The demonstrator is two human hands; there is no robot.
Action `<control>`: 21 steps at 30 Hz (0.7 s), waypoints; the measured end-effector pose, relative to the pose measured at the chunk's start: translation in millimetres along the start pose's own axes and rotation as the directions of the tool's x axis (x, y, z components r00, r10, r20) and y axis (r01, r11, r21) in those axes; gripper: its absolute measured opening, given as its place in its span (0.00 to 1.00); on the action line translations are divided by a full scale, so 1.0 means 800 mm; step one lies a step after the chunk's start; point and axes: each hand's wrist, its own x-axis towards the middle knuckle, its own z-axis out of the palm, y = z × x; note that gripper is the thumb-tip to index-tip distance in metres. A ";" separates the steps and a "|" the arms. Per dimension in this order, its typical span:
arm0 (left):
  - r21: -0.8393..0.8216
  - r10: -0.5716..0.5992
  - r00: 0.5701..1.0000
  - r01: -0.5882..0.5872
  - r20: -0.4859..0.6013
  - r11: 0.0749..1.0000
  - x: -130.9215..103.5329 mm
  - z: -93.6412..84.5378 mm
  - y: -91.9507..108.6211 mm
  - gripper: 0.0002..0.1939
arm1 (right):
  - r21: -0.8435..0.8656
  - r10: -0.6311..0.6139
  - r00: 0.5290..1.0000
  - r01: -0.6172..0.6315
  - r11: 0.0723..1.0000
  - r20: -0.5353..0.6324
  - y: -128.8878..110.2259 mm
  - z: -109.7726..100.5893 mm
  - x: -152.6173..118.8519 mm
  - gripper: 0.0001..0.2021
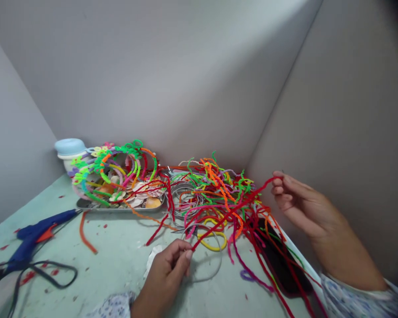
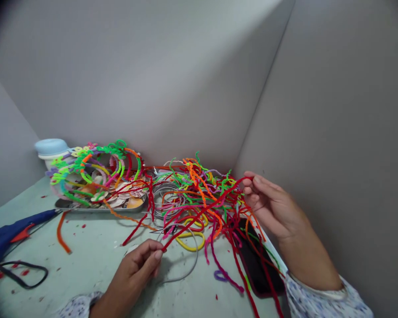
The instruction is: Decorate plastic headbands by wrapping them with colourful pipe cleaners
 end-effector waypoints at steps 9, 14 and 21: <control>0.015 -0.077 0.990 0.075 0.115 0.997 0.001 0.006 -0.004 0.16 | -0.042 -0.068 0.989 0.062 0.997 -0.134 0.005 -0.001 0.008 0.04; 0.025 -0.088 0.990 0.086 0.107 0.996 -0.002 0.009 -0.009 0.16 | -0.132 -0.212 0.956 0.188 0.973 -0.202 0.011 -0.009 0.013 0.06; 0.040 -0.111 0.987 0.107 0.112 0.993 -0.005 0.010 -0.009 0.19 | -0.142 -0.240 0.949 0.214 0.966 -0.203 0.010 -0.012 0.014 0.06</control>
